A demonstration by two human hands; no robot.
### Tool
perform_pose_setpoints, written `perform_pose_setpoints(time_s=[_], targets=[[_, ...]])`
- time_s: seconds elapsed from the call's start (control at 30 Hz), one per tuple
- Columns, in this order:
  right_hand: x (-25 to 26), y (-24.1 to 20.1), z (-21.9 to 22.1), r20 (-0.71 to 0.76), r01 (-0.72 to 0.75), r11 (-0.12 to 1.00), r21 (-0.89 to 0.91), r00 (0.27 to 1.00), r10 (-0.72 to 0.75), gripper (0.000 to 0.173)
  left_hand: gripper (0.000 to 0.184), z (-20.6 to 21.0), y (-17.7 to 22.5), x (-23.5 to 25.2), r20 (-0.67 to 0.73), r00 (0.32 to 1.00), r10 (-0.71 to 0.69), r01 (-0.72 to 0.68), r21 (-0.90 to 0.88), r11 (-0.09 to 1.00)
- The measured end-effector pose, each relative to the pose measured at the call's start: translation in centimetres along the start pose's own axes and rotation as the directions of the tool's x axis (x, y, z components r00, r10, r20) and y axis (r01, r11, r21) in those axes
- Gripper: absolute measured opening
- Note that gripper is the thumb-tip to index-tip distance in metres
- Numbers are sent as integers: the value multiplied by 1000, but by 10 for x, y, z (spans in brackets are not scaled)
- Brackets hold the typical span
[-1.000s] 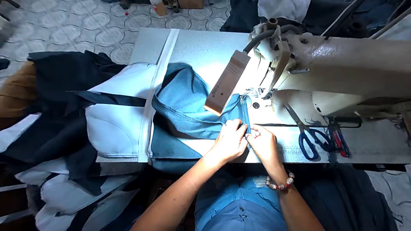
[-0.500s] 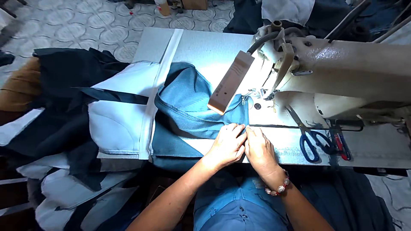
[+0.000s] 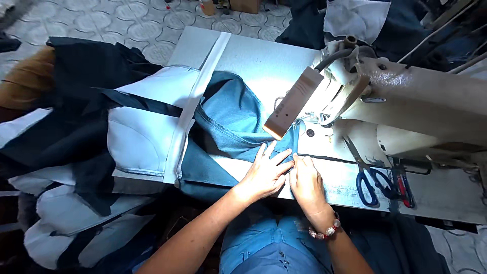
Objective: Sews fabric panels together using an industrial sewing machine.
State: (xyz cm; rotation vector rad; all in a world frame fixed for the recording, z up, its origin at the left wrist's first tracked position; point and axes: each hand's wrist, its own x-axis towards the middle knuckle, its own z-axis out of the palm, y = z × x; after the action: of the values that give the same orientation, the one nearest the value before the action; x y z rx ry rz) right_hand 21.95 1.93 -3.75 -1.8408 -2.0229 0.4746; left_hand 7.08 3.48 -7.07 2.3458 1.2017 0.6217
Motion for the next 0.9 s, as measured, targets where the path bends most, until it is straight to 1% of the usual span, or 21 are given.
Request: perform_pose_setpoints(time_s=[0.07, 0.13, 0.23, 0.37, 0.5, 0.67, 0.83, 0.9], targets=[[2, 3, 3, -26, 14, 1000, -1, 1000, -14, 33, 42, -1, -1, 2, -5, 1000, -9, 9, -16, 1000], [5, 3, 2, 5, 2, 1000, 8, 1000, -2, 34, 42, 1, -3, 4, -27, 1000, 1, -1, -4, 1000], [9, 3, 1, 25, 12, 1000, 7, 1000, -12, 34, 42, -1, -5, 7, -3, 1000, -23, 23, -13, 1000], [20, -4, -8, 139, -45, 998, -52, 989, 52, 36, 41, -2, -8, 13, 5, 1000, -29, 30, -9, 1000], [32, -7, -10, 208, -110, 991, -69, 970, 122, 37, 41, -4, -12, 21, 42, 998, -46, 45, 11, 999], [44, -5, -5, 139, -84, 994, -66, 986, 93, 34, 42, -3, -21, 32, 8, 999, -47, 47, 14, 999], [56, -5, -2, 132, -107, 992, -68, 985, 115, 38, 42, 0, -31, 43, -33, 999, -33, 34, 36, 999], [58, -8, -5, 141, -122, 992, -41, 982, 126, 39, 41, -1, -34, 47, -15, 998, -54, 54, 23, 998]])
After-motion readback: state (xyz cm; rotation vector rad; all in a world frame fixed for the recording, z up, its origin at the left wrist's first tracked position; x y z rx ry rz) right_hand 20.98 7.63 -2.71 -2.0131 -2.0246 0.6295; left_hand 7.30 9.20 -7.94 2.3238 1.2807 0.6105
